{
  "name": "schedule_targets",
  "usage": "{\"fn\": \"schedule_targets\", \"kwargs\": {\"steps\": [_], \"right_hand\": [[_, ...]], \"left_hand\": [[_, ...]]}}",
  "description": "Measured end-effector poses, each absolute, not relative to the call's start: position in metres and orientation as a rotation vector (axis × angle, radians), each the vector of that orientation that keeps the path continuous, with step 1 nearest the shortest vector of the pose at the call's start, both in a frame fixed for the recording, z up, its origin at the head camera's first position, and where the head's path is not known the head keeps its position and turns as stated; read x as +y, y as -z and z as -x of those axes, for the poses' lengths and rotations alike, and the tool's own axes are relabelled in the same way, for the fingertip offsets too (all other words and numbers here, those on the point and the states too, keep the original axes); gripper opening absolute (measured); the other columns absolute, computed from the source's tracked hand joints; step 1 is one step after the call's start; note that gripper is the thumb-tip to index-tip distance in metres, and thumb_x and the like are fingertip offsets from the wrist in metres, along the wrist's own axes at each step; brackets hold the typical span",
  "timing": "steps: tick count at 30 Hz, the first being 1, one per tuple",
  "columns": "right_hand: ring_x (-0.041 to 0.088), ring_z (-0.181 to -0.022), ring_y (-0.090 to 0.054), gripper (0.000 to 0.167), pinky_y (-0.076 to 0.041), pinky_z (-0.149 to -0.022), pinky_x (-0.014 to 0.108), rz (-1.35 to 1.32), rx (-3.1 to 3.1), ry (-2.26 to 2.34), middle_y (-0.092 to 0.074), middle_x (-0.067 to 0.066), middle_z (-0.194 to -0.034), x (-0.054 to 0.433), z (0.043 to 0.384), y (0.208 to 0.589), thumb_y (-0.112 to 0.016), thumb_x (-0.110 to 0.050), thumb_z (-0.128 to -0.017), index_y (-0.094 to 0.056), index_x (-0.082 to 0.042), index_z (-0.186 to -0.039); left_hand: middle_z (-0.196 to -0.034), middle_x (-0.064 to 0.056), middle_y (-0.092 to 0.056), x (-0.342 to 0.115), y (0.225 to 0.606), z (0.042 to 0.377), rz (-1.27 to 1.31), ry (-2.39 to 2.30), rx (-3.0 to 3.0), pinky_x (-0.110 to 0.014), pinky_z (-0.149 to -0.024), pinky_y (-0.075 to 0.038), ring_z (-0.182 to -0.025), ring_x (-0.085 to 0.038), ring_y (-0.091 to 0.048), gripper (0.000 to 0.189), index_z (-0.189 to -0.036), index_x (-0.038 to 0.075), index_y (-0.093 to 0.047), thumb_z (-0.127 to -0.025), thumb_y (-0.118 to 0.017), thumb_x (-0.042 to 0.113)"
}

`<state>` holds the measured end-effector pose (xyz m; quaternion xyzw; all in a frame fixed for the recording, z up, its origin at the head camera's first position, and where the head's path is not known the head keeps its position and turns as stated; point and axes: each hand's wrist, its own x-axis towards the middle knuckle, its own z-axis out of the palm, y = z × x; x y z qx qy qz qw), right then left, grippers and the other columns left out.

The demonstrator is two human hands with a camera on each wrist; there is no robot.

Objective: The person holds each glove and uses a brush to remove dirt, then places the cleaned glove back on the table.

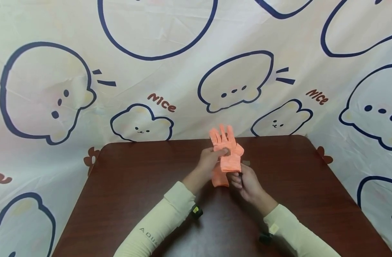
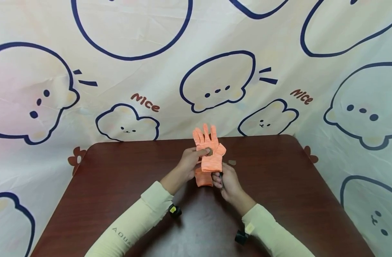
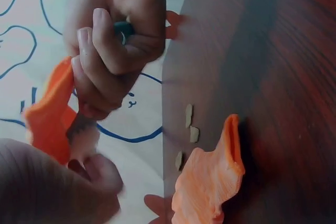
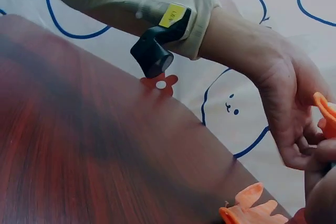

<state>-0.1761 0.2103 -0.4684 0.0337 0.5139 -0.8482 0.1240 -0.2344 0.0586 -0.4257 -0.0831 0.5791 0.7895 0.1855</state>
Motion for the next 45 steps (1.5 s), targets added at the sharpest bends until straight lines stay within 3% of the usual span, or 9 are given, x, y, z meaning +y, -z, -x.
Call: {"fn": "schedule_targets", "kwargs": {"steps": [10,16,19,21,23,25,28,37,45], "right_hand": [[0.003,-0.05,-0.034,0.022,-0.028,-0.041,0.016,-0.577,1.657,2.577,-0.04,-0.007,-0.066,0.249,0.169,0.46,-0.026,-0.024,-0.113,-0.04,-0.008,-0.107],[0.004,-0.048,-0.036,0.026,-0.03,-0.039,0.019,-0.321,1.962,2.463,-0.041,-0.007,-0.065,0.253,0.157,0.44,-0.03,-0.027,-0.113,-0.044,-0.006,-0.104],[0.007,-0.047,-0.038,0.027,-0.031,-0.039,0.022,-0.246,2.162,2.277,-0.043,-0.005,-0.064,0.242,0.15,0.435,-0.038,-0.028,-0.112,-0.049,-0.004,-0.102],[0.008,-0.047,-0.039,0.03,-0.032,-0.04,0.024,-0.249,2.255,2.18,-0.044,-0.003,-0.064,0.236,0.148,0.435,-0.042,-0.029,-0.111,-0.051,-0.001,-0.103],[0.01,-0.048,-0.04,0.033,-0.031,-0.04,0.024,-0.263,2.306,2.118,-0.045,-0.001,-0.064,0.231,0.146,0.436,-0.044,-0.03,-0.111,-0.051,0.001,-0.105],[0.011,-0.048,-0.04,0.035,-0.031,-0.041,0.025,-0.281,2.34,2.081,-0.046,0.0,-0.065,0.23,0.147,0.439,-0.044,-0.031,-0.11,-0.051,0.003,-0.106],[0.01,-0.049,-0.041,0.035,-0.032,-0.041,0.024,-0.311,2.357,2.061,-0.047,-0.001,-0.066,0.23,0.149,0.442,-0.045,-0.031,-0.11,-0.052,0.003,-0.106],[0.01,-0.05,-0.042,0.039,-0.035,-0.043,0.025,-0.383,2.447,2.003,-0.047,0.0,-0.066,0.245,0.154,0.449,-0.047,-0.031,-0.11,-0.054,0.008,-0.108],[0.007,-0.051,-0.039,0.036,-0.035,-0.043,0.025,-0.44,2.385,2.056,-0.045,-0.003,-0.068,0.258,0.156,0.444,-0.041,-0.032,-0.111,-0.052,0.002,-0.11]], "left_hand": [[-0.1,-0.008,-0.065,0.067,0.431,0.238,0.139,-2.312,1.52,-0.027,-0.065,-0.052,-0.081,-0.018,-0.062,0.035,-0.126,-0.004,-0.058,-0.091,-0.062,0.0],[-0.073,0.002,-0.041,0.075,0.434,0.238,0.014,-2.312,1.437,-0.024,-0.063,-0.037,-0.062,-0.012,-0.036,0.009,-0.091,0.005,-0.054,-0.098,-0.058,0.001],[-0.103,0.0,-0.06,0.08,0.433,0.237,-0.017,-2.312,1.344,-0.026,-0.084,-0.042,-0.088,-0.013,-0.052,0.013,-0.093,0.003,-0.059,-0.103,-0.052,0.005],[-0.141,-0.005,-0.054,0.084,0.432,0.237,-0.015,-2.317,1.288,-0.031,-0.108,-0.04,-0.122,-0.017,-0.052,0.02,-0.113,-0.002,-0.063,-0.106,-0.047,0.009],[-0.161,-0.006,-0.04,0.087,0.431,0.237,-0.007,-2.311,1.253,-0.037,-0.123,-0.031,-0.143,-0.019,-0.042,0.035,-0.135,-0.004,-0.058,-0.107,-0.045,0.013],[-0.156,-0.008,-0.049,0.091,0.43,0.237,-0.012,-2.316,1.232,-0.041,-0.122,-0.036,-0.143,-0.02,-0.048,0.045,-0.15,-0.001,-0.047,-0.11,-0.043,0.019],[-0.146,-0.01,-0.06,0.094,0.433,0.234,-0.073,-2.326,1.248,-0.041,-0.116,-0.042,-0.137,-0.023,-0.056,0.043,-0.146,0.0,-0.054,-0.111,-0.04,0.022],[-0.17,-0.02,-0.012,0.1,0.442,0.225,-0.043,-2.398,1.28,-0.056,-0.122,-0.029,-0.15,-0.035,-0.035,0.059,-0.161,-0.006,-0.004,-0.112,-0.03,0.015],[-0.169,-0.022,-0.014,0.101,0.443,0.226,-0.105,-2.408,1.275,-0.06,-0.123,-0.024,-0.155,-0.037,-0.022,0.054,-0.159,-0.009,-0.012,-0.112,-0.027,0.014]]}}
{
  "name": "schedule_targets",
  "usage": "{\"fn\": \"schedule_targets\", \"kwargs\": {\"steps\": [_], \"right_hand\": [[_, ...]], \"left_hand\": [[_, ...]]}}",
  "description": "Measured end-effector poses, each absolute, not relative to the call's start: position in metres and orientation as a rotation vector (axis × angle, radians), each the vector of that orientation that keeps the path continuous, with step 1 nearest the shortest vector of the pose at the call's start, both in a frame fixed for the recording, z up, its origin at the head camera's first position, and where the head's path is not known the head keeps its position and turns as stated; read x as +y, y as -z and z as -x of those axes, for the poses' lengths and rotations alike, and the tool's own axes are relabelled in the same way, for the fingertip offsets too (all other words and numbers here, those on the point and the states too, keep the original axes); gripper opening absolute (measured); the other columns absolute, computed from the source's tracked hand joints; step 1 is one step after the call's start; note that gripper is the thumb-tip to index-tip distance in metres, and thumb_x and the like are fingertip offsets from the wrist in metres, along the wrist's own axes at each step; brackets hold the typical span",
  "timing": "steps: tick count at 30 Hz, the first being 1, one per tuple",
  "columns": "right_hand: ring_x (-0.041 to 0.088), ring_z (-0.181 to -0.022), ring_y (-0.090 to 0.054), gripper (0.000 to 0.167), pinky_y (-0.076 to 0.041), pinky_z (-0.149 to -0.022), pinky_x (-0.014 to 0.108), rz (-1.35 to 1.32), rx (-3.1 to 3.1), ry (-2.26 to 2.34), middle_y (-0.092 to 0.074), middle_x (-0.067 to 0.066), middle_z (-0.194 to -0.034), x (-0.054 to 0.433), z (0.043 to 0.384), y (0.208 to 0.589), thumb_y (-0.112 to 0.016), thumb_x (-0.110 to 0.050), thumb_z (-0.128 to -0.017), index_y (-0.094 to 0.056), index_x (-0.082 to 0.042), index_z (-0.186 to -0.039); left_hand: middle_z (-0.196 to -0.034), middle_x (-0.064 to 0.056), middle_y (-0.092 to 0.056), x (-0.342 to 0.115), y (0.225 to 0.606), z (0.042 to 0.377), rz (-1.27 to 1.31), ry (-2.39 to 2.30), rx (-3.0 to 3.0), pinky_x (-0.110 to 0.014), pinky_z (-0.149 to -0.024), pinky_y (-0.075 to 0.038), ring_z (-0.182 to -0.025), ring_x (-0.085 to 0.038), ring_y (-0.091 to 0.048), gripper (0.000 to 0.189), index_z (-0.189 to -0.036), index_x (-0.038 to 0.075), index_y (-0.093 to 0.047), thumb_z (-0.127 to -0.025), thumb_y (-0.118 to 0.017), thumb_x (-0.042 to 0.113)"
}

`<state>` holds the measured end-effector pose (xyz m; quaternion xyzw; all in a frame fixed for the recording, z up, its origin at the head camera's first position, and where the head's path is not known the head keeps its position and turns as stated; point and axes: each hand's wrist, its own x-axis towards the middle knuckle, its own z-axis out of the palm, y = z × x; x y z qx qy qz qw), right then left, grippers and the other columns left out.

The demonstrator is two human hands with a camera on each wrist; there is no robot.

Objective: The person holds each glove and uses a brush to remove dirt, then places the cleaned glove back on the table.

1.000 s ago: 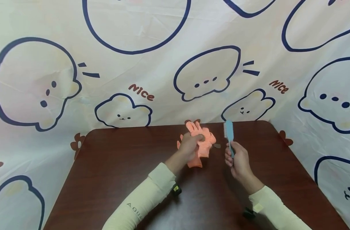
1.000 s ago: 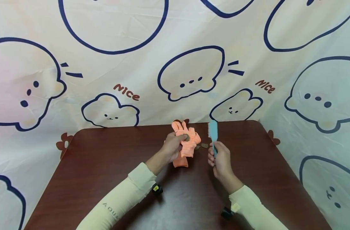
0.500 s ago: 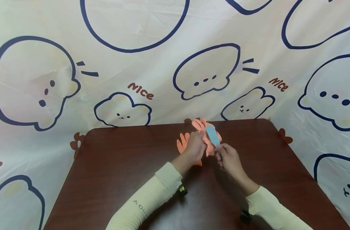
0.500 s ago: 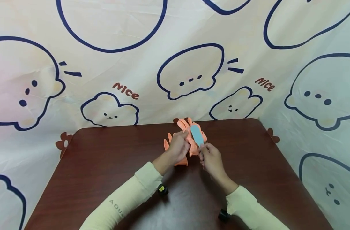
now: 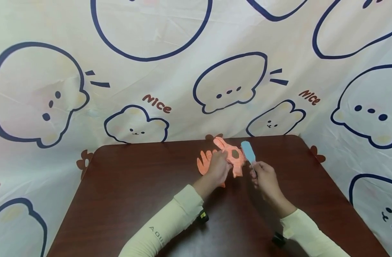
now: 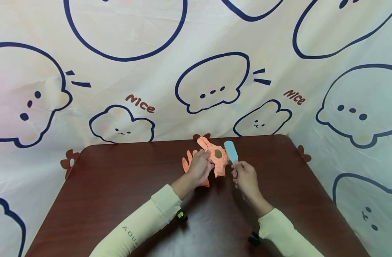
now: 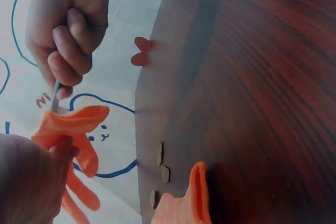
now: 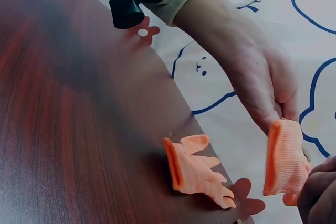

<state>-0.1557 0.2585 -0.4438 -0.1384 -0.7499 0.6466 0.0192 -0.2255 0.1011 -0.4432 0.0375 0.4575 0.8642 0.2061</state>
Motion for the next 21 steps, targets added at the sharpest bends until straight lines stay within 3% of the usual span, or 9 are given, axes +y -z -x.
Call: {"fn": "schedule_targets", "kwargs": {"steps": [3,10,17,21], "right_hand": [[0.006,-0.049,-0.037,0.035,-0.031,-0.041,0.024,0.415,-2.267,-2.066,-0.044,-0.004,-0.066,0.258,0.155,0.443,-0.041,-0.032,-0.111,-0.051,0.001,-0.109],[0.009,-0.047,-0.038,0.035,-0.031,-0.041,0.023,0.334,-2.361,-2.108,-0.045,-0.002,-0.064,0.245,0.155,0.445,-0.045,-0.031,-0.11,-0.052,0.003,-0.103],[0.01,-0.048,-0.037,0.035,-0.031,-0.042,0.024,0.416,-2.353,-2.07,-0.045,-0.001,-0.065,0.248,0.156,0.448,-0.045,-0.03,-0.11,-0.053,0.003,-0.102],[0.009,-0.05,-0.038,0.037,-0.032,-0.043,0.025,0.454,-2.36,-2.04,-0.045,-0.002,-0.065,0.253,0.157,0.449,-0.044,-0.031,-0.111,-0.053,0.005,-0.105]], "left_hand": [[-0.17,-0.02,-0.013,0.101,0.443,0.225,-0.109,-2.396,1.266,-0.059,-0.124,-0.023,-0.156,-0.036,-0.021,0.055,-0.16,-0.008,-0.011,-0.112,-0.027,0.015],[-0.157,-0.017,-0.046,0.102,0.442,0.225,-0.209,-2.333,1.293,-0.052,-0.121,-0.033,-0.146,-0.03,-0.044,0.049,-0.154,-0.005,-0.036,-0.113,-0.032,0.022],[-0.167,-0.025,-0.02,0.1,0.441,0.224,-0.112,-2.369,1.225,-0.058,-0.124,-0.022,-0.155,-0.037,-0.025,0.055,-0.159,-0.011,-0.008,-0.113,-0.027,0.014],[-0.169,-0.024,-0.016,0.1,0.443,0.225,-0.068,-2.347,1.218,-0.057,-0.124,-0.023,-0.155,-0.037,-0.025,0.058,-0.16,-0.008,-0.004,-0.112,-0.029,0.013]]}}
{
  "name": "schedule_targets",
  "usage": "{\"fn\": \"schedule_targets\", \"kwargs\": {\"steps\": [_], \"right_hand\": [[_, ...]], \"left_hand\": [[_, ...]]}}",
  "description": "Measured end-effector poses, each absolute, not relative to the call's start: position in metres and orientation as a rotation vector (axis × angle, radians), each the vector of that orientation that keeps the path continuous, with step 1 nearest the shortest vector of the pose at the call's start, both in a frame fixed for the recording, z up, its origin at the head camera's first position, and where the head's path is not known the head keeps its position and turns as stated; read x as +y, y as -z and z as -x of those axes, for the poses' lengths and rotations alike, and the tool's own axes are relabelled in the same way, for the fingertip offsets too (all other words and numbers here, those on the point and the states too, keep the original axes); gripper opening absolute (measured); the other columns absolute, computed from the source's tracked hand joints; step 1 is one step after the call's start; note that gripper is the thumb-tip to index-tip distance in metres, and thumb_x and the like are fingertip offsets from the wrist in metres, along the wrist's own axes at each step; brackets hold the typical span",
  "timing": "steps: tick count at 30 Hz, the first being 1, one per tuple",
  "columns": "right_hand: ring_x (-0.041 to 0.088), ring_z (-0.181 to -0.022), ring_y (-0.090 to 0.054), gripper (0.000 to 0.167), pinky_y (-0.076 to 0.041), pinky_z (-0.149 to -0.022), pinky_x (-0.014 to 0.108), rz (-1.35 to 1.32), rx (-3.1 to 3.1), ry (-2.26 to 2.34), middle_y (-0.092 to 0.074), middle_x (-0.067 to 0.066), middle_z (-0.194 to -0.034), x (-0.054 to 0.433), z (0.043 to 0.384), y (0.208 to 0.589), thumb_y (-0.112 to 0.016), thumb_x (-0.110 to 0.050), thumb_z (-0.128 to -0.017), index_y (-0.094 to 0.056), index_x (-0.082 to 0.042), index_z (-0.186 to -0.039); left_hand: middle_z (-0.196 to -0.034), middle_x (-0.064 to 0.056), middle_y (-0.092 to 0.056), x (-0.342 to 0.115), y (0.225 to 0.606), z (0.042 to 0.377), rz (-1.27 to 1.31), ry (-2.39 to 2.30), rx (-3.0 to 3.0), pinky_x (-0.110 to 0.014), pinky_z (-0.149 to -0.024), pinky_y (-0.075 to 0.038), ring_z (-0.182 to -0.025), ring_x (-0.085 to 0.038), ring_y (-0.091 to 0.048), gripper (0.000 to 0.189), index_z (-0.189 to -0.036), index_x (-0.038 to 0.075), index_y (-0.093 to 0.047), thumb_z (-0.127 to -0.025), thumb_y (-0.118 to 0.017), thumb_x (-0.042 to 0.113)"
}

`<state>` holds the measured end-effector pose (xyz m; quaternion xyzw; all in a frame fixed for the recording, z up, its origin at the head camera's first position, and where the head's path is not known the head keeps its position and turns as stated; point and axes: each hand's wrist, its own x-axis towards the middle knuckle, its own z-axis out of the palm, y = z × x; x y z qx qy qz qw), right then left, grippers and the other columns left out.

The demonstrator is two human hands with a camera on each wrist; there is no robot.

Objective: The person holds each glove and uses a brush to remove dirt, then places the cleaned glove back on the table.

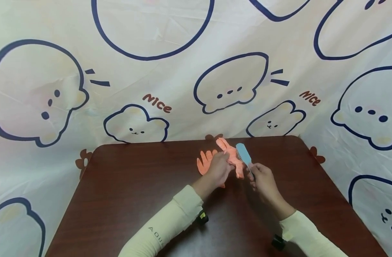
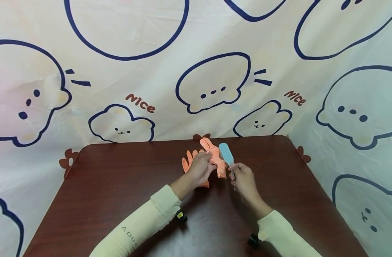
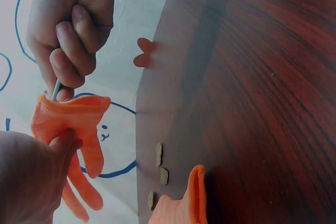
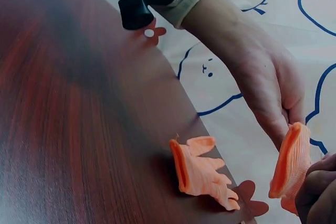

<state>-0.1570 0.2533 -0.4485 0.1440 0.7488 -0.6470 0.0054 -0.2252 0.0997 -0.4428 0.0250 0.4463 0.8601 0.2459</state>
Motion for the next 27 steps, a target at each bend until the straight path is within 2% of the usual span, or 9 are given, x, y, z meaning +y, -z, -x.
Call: {"fn": "schedule_targets", "kwargs": {"steps": [5,7,10,14,19,27], "right_hand": [[0.007,-0.051,-0.039,0.039,-0.035,-0.044,0.024,-0.497,2.38,2.0,-0.045,-0.004,-0.068,0.265,0.158,0.449,-0.039,-0.032,-0.112,-0.051,0.006,-0.114],[0.005,-0.052,-0.039,0.04,-0.035,-0.044,0.025,-0.515,2.397,1.994,-0.044,-0.005,-0.07,0.27,0.157,0.448,-0.036,-0.033,-0.112,-0.049,0.004,-0.117],[0.005,-0.052,-0.037,0.041,-0.034,-0.044,0.026,-0.507,2.413,1.992,-0.043,-0.005,-0.073,0.275,0.155,0.446,-0.034,-0.036,-0.112,-0.047,0.002,-0.12],[0.006,-0.052,-0.038,0.042,-0.034,-0.044,0.026,-0.455,2.412,2.005,-0.043,-0.004,-0.072,0.271,0.155,0.445,-0.036,-0.036,-0.112,-0.048,0.003,-0.119],[0.009,-0.05,-0.039,0.043,-0.034,-0.044,0.025,-0.413,2.383,1.977,-0.044,-0.003,-0.068,0.261,0.156,0.451,-0.04,-0.035,-0.111,-0.051,0.006,-0.116],[0.008,-0.051,-0.038,0.04,-0.034,-0.044,0.025,-0.445,2.401,1.951,-0.044,-0.003,-0.067,0.267,0.16,0.455,-0.042,-0.033,-0.111,-0.052,0.006,-0.112]], "left_hand": [[-0.171,-0.019,0.008,0.103,0.449,0.226,-0.044,-2.366,1.21,-0.064,-0.123,-0.018,-0.158,-0.039,-0.007,0.063,-0.16,-0.005,0.007,-0.111,-0.029,0.01],[-0.171,-0.018,0.014,0.104,0.452,0.225,-0.036,-2.363,1.221,-0.065,-0.123,-0.016,-0.158,-0.04,-0.001,0.063,-0.16,-0.004,0.009,-0.111,-0.029,0.008],[-0.171,-0.018,0.013,0.104,0.453,0.225,-0.025,-2.357,1.248,-0.066,-0.122,-0.015,-0.158,-0.039,0.002,0.063,-0.16,-0.005,0.009,-0.111,-0.029,0.008],[-0.171,-0.018,0.011,0.105,0.455,0.226,-0.037,-2.356,1.244,-0.065,-0.123,-0.016,-0.158,-0.039,-0.002,0.064,-0.16,-0.004,0.008,-0.111,-0.03,0.01],[-0.171,-0.019,-0.002,0.108,0.456,0.226,-0.067,-2.34,1.245,-0.063,-0.123,-0.02,-0.157,-0.036,-0.016,0.061,-0.161,-0.004,0.001,-0.112,-0.031,0.013],[-0.171,-0.021,0.002,0.108,0.457,0.227,-0.044,-2.372,1.24,-0.063,-0.122,-0.022,-0.157,-0.039,-0.013,0.064,-0.161,-0.004,0.005,-0.111,-0.032,0.01]]}}
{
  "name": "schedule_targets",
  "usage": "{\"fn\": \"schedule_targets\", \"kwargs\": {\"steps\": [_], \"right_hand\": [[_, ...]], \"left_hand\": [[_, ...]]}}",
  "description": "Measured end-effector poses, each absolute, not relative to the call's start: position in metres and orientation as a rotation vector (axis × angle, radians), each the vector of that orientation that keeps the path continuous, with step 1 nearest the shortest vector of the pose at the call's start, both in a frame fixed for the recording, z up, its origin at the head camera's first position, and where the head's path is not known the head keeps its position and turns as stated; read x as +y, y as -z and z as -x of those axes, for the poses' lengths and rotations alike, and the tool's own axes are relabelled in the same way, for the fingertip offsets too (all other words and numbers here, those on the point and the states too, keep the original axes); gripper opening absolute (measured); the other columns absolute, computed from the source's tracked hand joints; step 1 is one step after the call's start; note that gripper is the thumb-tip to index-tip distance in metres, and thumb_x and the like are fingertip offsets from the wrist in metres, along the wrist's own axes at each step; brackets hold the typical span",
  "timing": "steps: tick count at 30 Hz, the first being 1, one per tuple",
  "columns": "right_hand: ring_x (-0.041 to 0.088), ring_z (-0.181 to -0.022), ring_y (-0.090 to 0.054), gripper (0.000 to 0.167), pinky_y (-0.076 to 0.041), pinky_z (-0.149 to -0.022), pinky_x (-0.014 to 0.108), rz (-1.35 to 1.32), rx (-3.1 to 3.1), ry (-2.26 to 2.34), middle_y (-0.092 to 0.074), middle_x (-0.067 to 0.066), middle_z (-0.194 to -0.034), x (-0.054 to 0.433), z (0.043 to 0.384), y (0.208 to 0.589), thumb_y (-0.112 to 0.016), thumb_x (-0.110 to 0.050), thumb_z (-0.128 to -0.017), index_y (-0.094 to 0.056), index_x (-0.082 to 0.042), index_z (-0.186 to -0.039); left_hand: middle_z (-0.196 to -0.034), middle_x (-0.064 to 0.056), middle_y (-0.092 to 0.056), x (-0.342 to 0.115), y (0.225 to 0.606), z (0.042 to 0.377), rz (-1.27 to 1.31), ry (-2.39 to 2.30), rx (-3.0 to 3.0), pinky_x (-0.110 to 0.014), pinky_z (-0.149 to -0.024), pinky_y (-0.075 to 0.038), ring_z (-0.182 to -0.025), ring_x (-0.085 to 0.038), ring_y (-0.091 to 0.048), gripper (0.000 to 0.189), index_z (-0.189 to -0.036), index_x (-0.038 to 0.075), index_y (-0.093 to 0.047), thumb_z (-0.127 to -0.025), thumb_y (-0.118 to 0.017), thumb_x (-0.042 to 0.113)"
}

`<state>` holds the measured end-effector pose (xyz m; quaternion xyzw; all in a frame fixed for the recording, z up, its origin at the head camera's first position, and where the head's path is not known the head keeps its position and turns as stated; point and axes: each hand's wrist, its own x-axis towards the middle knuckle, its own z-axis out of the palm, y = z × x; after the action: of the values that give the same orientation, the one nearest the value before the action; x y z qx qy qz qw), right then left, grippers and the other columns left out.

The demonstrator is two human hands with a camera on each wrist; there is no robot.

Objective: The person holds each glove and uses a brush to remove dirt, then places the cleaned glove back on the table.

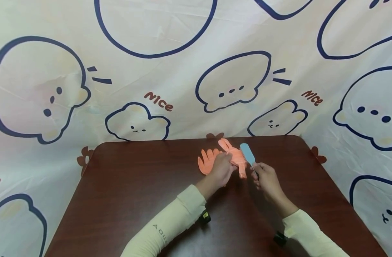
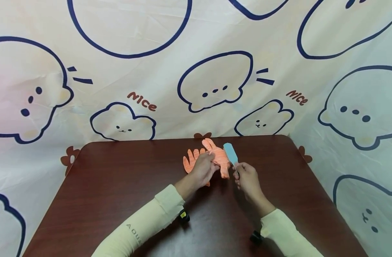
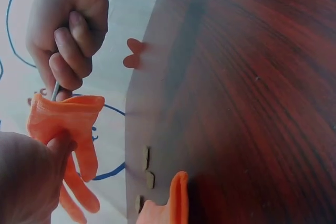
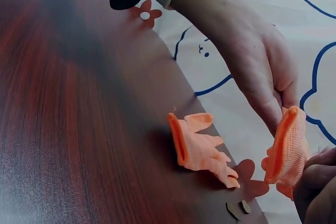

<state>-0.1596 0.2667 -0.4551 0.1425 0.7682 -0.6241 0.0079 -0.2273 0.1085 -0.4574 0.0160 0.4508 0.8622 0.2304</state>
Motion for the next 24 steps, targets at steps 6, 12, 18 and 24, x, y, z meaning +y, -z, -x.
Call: {"fn": "schedule_targets", "kwargs": {"steps": [6,12,18,24], "right_hand": [[0.007,-0.053,-0.039,0.042,-0.036,-0.045,0.026,-0.482,2.407,1.934,-0.045,-0.003,-0.071,0.281,0.163,0.467,-0.037,-0.032,-0.112,-0.049,0.007,-0.119],[0.005,-0.053,-0.039,0.04,-0.035,-0.045,0.024,-0.528,2.394,1.944,-0.044,-0.005,-0.072,0.298,0.164,0.474,-0.035,-0.035,-0.112,-0.048,0.003,-0.118],[0.006,-0.048,-0.035,0.038,-0.026,-0.039,0.022,-0.314,2.288,2.1,-0.042,-0.004,-0.067,0.273,0.16,0.452,-0.04,-0.034,-0.111,-0.048,0.003,-0.11],[0.009,-0.051,-0.039,0.037,-0.032,-0.041,0.023,-0.147,2.334,2.035,-0.045,-0.001,-0.068,0.244,0.158,0.435,-0.044,-0.034,-0.11,-0.049,0.003,-0.104]], "left_hand": [[-0.171,-0.022,0.009,0.107,0.458,0.227,-0.016,-2.386,1.237,-0.065,-0.122,-0.019,-0.158,-0.041,-0.005,0.064,-0.16,-0.005,0.008,-0.11,-0.029,0.007],[-0.171,-0.02,0.007,0.1,0.452,0.23,-0.029,-2.401,1.251,-0.063,-0.124,-0.019,-0.157,-0.038,-0.007,0.062,-0.16,-0.006,0.005,-0.11,-0.029,0.006],[-0.171,-0.02,-0.002,0.091,0.449,0.232,-0.125,-2.399,1.194,-0.059,-0.125,-0.018,-0.157,-0.035,-0.016,0.059,-0.16,-0.006,-0.001,-0.112,-0.03,0.013],[-0.163,-0.014,-0.038,0.083,0.444,0.23,-0.331,-2.352,1.234,-0.054,-0.125,-0.025,-0.152,-0.029,-0.035,0.051,-0.155,-0.005,-0.034,-0.113,-0.033,0.023]]}}
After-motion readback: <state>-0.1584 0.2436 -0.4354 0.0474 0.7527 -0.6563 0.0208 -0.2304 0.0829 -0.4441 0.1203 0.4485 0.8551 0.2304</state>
